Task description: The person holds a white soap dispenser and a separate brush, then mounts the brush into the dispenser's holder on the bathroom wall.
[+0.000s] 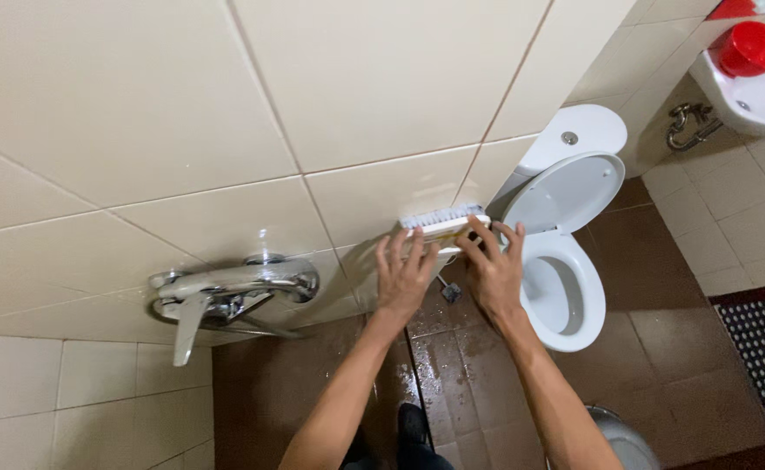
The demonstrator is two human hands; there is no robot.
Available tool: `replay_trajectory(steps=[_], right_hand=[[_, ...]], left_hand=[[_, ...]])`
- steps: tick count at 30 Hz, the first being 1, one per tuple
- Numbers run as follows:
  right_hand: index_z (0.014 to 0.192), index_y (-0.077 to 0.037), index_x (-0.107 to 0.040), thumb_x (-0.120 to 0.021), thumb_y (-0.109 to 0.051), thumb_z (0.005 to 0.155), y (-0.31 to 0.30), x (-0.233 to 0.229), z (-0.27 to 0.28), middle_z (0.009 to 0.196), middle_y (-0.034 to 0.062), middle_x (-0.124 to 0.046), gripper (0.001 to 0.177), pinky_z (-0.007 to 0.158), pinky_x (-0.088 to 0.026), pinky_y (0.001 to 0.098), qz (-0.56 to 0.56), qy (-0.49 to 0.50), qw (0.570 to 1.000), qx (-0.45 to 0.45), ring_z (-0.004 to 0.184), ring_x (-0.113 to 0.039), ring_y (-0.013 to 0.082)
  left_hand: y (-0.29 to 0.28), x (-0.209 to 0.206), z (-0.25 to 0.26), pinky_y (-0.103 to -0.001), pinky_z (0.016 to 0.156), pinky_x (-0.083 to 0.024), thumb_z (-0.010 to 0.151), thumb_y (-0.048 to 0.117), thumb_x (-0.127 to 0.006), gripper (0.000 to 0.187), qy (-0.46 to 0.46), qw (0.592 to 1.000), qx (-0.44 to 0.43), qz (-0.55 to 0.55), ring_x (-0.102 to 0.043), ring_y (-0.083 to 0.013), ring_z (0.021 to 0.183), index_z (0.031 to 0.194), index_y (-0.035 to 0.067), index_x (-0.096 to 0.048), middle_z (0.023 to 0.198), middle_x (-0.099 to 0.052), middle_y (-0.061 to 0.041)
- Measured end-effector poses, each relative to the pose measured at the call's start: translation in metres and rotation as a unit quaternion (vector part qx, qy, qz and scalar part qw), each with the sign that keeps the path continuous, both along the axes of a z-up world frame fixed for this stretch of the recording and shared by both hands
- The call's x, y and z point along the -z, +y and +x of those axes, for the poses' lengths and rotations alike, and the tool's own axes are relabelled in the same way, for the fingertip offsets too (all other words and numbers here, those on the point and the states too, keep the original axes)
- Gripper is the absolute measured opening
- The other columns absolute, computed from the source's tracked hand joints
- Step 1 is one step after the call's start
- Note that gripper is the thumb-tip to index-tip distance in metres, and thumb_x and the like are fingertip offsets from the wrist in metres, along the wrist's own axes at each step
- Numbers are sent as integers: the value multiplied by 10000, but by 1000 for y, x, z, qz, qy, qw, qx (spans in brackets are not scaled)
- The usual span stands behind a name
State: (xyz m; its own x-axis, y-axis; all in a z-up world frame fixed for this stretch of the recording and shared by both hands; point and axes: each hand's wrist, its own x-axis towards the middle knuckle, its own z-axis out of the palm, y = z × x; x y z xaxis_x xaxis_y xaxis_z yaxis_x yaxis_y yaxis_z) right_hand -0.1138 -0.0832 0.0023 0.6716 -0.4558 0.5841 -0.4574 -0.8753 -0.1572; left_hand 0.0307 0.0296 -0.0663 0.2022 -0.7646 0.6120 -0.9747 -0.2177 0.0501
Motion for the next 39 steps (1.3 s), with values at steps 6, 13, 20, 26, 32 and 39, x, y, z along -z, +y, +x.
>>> replay_trajectory(steps=[6, 13, 20, 26, 32, 39], right_hand=[[1031, -149, -774, -802, -27, 786, -39, 16, -33, 1413, 52, -619, 275, 1197, -286, 666, 36, -19, 999, 12, 1294, -509, 414], [1039, -137, -775, -795, -24, 772, -42, 37, -33, 1397, 90, -618, 291, 1189, -295, 667, 72, -27, 997, -1, 1284, -523, 409], [1003, -173, -784, -819, -95, 705, -27, 49, -11, 1355, 120, -608, 311, 1171, -280, 679, 85, 2, 995, -53, 1263, -509, 418], [1032, -177, -784, -812, -88, 751, 4, 50, 20, 1340, 113, -611, 296, 1166, -301, 656, 59, -2, 992, -107, 1265, -504, 394], [1057, -181, -780, -811, -76, 724, 44, 37, 60, 1329, 120, -597, 350, 1161, -303, 665, 38, -7, 984, -172, 1270, -483, 398], [1020, -180, -787, -807, -110, 787, 91, 25, 111, 1356, 92, -596, 244, 1181, -298, 656, 20, -29, 980, -194, 1301, -474, 382]], left_hand=[[-42, 3, -40, -641, 1202, -267, 880, 93, -772, 483, 3, 997, -5, 78, -411, -346, 1425, 1342, 148, -643, 1534, -486, -130], [-37, 2, -39, -653, 1183, -217, 806, 72, -761, 544, -29, 983, -19, 179, -342, -372, 1453, 1336, 133, -656, 1610, -389, -113], [-10, 26, -16, -669, 1198, -220, 829, 59, -778, 395, -18, 981, -48, 185, -351, -384, 1461, 1212, 140, -724, 1599, -405, -88], [37, 3, 10, -648, 1187, -234, 766, 28, -790, 456, -1, 970, -103, 221, -363, -356, 1444, 1209, 121, -733, 1572, -432, -71], [87, -28, 40, -629, 1195, -242, 775, 18, -799, 403, 9, 958, -163, 235, -374, -335, 1422, 1157, 134, -743, 1578, -425, -44], [140, -56, 77, -618, 1139, -281, 756, 43, -813, 430, -17, 965, -206, 162, -403, -332, 1384, 1176, 104, -748, 1564, -446, -49]])
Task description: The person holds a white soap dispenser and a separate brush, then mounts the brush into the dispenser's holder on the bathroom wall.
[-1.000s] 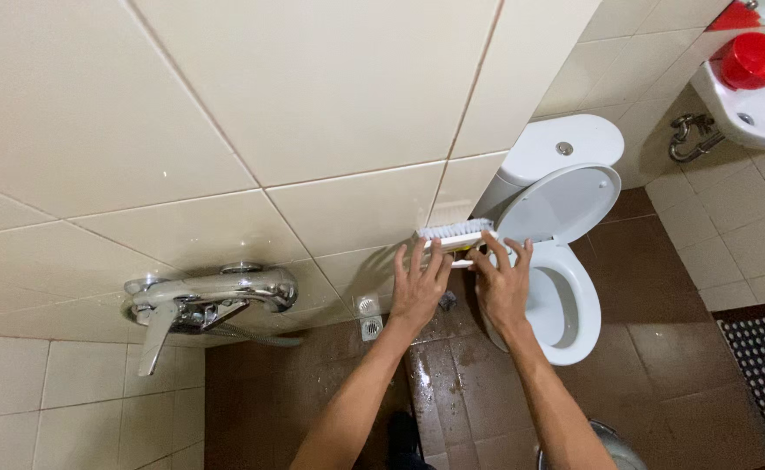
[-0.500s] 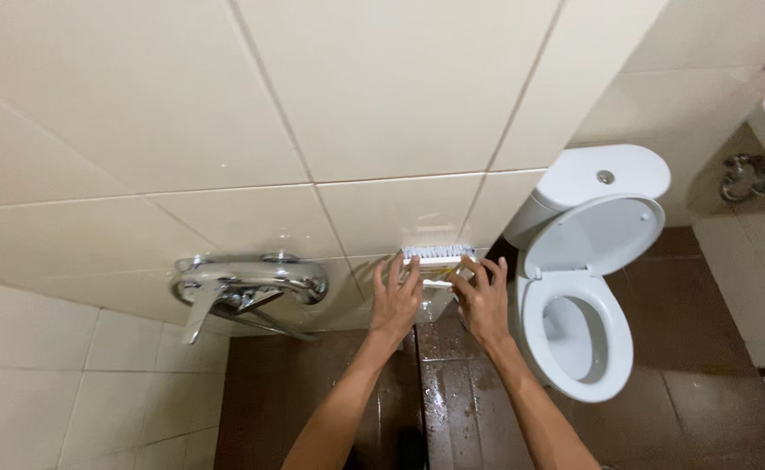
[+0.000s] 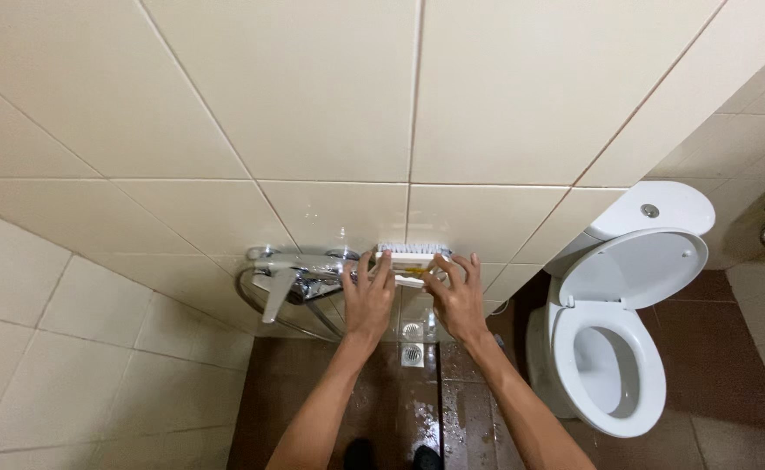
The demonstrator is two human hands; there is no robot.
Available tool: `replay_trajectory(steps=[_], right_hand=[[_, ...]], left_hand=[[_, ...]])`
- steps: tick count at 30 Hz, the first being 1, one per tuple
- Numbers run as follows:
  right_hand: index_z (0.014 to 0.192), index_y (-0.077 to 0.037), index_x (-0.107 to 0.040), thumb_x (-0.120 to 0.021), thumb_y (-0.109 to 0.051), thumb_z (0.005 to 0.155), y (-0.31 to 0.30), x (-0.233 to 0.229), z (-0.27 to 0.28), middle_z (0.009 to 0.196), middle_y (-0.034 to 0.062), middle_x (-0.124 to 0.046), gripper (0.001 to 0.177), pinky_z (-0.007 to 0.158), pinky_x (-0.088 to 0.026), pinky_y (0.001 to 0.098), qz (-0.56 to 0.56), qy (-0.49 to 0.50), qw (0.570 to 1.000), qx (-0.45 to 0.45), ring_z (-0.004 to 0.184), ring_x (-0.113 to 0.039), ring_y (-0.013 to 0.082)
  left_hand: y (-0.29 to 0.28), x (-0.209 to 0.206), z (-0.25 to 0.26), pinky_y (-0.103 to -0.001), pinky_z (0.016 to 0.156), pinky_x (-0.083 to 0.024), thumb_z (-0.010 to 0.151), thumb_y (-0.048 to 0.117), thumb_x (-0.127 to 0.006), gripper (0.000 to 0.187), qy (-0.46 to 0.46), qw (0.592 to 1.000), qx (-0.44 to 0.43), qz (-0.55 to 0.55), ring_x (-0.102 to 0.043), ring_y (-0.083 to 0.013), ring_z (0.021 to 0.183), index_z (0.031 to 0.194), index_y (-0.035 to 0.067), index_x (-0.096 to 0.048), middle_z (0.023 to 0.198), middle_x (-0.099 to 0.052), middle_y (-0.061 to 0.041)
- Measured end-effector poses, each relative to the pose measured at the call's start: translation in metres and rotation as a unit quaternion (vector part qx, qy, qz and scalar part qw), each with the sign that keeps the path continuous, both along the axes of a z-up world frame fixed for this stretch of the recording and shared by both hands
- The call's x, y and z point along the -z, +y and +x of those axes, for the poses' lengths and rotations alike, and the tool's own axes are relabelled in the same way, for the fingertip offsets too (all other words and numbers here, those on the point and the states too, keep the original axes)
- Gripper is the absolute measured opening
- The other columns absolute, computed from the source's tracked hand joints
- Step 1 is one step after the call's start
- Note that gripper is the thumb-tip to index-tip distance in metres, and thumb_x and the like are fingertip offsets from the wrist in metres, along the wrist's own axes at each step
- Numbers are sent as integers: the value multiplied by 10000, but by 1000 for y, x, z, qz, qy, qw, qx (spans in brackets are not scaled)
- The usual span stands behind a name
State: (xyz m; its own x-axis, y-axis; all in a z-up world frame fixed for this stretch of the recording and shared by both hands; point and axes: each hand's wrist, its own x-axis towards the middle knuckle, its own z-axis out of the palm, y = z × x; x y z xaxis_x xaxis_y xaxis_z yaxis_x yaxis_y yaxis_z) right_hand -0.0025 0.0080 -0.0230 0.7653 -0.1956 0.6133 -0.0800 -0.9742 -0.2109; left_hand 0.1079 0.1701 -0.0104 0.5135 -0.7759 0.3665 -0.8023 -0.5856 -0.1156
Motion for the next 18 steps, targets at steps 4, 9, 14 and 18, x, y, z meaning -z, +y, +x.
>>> replay_trajectory(steps=[4, 9, 14, 18], right_hand=[[1018, -175, -790, -802, -112, 793, 25, -20, 22, 1349, 99, -602, 235, 1185, -298, 654, -1, -27, 1000, 1, 1306, -476, 384], [1027, -153, -784, -802, -81, 803, 57, -57, 39, 1347, 105, -625, 237, 1176, -292, 641, -8, -67, 998, 15, 1312, -467, 379], [974, -197, -785, -803, -91, 795, 80, -83, 68, 1357, 73, -622, 209, 1186, -291, 631, -31, -96, 994, 43, 1338, -456, 372], [972, -218, -778, -807, -87, 780, 104, -102, 92, 1377, 54, -615, 234, 1203, -300, 624, -51, -111, 991, 54, 1355, -454, 366]], left_hand=[[28, -14, 24, -593, 1141, -282, 775, 41, -784, 417, -11, 999, 7, -37, -414, -341, 1370, 1188, 81, -746, 1518, -507, -57], [56, -41, 46, -595, 1138, -307, 853, 83, -771, 267, 12, 991, 25, -134, -428, -332, 1361, 1119, 55, -756, 1485, -570, -42], [81, -67, 73, -584, 1155, -311, 793, 24, -757, 358, -25, 985, 42, -167, -433, -337, 1352, 1148, 73, -763, 1479, -566, -41], [99, -80, 97, -595, 1152, -313, 828, 36, -757, 329, -57, 971, 47, -228, -411, -356, 1366, 1150, 105, -760, 1472, -566, -31]])
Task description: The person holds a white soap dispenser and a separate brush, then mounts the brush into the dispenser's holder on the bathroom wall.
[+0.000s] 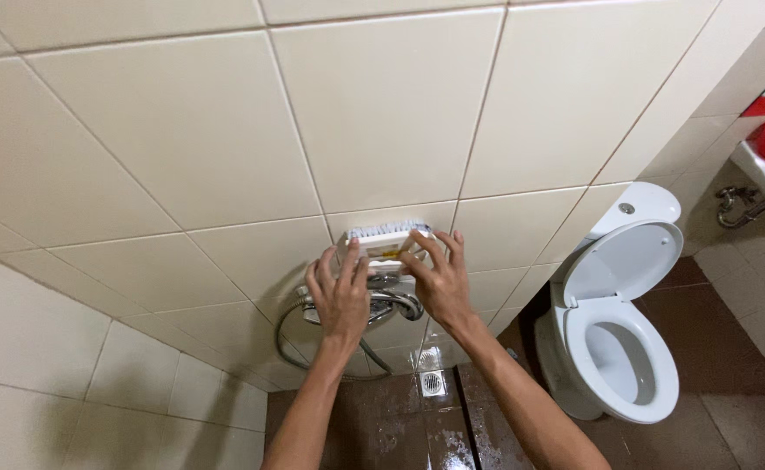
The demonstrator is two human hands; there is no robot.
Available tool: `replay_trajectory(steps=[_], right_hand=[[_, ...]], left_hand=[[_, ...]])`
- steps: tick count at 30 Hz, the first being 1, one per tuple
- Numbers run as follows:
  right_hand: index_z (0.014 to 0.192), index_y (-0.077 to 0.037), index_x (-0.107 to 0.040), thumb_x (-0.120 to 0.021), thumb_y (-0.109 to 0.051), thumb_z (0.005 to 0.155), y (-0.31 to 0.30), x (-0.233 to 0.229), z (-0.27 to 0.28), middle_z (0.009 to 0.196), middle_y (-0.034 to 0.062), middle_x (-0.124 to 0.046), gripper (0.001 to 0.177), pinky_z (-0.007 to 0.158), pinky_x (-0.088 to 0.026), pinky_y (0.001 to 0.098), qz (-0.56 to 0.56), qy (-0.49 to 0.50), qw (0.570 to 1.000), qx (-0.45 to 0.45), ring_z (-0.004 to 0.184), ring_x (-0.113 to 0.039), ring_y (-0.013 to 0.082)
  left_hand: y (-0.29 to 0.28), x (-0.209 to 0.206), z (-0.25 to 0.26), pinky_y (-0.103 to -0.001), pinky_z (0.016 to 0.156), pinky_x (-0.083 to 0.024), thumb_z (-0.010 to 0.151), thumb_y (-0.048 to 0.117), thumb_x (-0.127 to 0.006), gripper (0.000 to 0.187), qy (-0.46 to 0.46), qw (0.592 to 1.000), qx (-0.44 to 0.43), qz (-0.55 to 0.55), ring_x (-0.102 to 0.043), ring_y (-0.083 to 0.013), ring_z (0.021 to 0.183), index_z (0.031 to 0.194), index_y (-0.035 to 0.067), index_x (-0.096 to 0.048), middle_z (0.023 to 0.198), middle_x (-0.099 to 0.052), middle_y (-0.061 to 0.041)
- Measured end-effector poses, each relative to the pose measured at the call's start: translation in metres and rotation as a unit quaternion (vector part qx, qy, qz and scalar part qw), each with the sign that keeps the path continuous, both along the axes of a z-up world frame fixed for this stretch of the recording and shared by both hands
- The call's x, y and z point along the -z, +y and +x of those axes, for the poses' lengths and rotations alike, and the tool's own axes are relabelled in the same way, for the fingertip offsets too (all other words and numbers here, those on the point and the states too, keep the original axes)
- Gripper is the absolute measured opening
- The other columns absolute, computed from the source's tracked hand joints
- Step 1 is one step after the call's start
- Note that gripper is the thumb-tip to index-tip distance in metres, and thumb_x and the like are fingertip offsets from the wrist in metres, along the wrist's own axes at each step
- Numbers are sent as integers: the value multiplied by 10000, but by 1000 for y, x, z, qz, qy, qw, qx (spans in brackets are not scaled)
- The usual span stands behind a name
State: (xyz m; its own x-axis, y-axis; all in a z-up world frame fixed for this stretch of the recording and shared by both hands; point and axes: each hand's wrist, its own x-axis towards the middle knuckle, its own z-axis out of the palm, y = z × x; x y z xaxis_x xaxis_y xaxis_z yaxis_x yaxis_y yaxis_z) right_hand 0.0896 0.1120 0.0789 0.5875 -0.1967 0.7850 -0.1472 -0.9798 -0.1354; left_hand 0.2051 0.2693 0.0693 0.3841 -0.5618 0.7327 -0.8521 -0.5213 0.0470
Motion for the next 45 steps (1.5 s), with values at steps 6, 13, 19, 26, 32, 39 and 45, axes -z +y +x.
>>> replay_trajectory(steps=[6, 13, 19, 26, 32, 39, 45], right_hand=[[1062, -184, -752, -827, -98, 765, 28, -26, 14, 1396, 71, -606, 318, 1203, -291, 627, -15, -9, 1000, -24, 1337, -457, 385], [1064, -219, -753, -818, -122, 767, 20, -18, 21, 1412, 55, -593, 319, 1227, -274, 611, -46, 0, 999, -15, 1371, -441, 353], [1134, -210, -731, -836, -160, 803, -5, -22, 4, 1439, 56, -582, 350, 1231, -245, 583, -78, -19, 997, -14, 1376, -429, 354], [1130, -218, -737, -807, -152, 810, -57, -26, -38, 1450, 51, -581, 334, 1242, -227, 568, -98, -2, 995, 16, 1377, -430, 341], [1141, -201, -724, -791, -125, 844, -122, -38, -100, 1463, 6, -580, 314, 1245, -246, 547, -96, -20, 993, 59, 1376, -440, 329], [1161, -172, -714, -773, -62, 808, -200, -42, -181, 1438, 14, -612, 374, 1196, -286, 589, -42, -13, 991, 123, 1347, -448, 359], [1121, -194, -727, -766, -43, 822, -242, -40, -227, 1416, 1, -629, 337, 1198, -305, 618, -11, -6, 987, 159, 1335, -489, 384]], left_hand=[[31, -18, 13, -585, 1139, -324, 782, 16, -763, 376, 44, 999, -10, -7, -415, -335, 1361, 1147, 106, -764, 1446, -595, -35], [32, -24, 13, -597, 1126, -337, 753, -9, -761, 369, 44, 998, 15, -43, -442, -341, 1335, 1109, 88, -767, 1396, -604, -69], [11, -36, -5, -566, 1106, -379, 784, 7, -772, 290, 21, 997, 15, -73, -475, -319, 1312, 1057, 103, -785, 1327, -633, -48], [-41, -28, -32, -557, 1112, -386, 834, 92, -793, 223, 8, 995, 56, -84, -499, -306, 1304, 1056, 102, -783, 1269, -660, -72], [-120, -30, -78, -560, 1105, -394, 815, 94, -790, 229, 5, 990, 113, -88, -510, -328, 1282, 1044, 101, -792, 1248, -679, -127], [-221, -33, -150, -543, 1110, -407, 860, 135, -796, 204, 6, 983, 166, -81, -505, -340, 1298, 1060, 94, -785, 1265, -667, -158], [-273, -30, -198, -560, 1119, -397, 878, 178, -784, 252, 22, 980, 189, -49, -502, -340, 1304, 1108, 77, -764, 1278, -668, -168]])
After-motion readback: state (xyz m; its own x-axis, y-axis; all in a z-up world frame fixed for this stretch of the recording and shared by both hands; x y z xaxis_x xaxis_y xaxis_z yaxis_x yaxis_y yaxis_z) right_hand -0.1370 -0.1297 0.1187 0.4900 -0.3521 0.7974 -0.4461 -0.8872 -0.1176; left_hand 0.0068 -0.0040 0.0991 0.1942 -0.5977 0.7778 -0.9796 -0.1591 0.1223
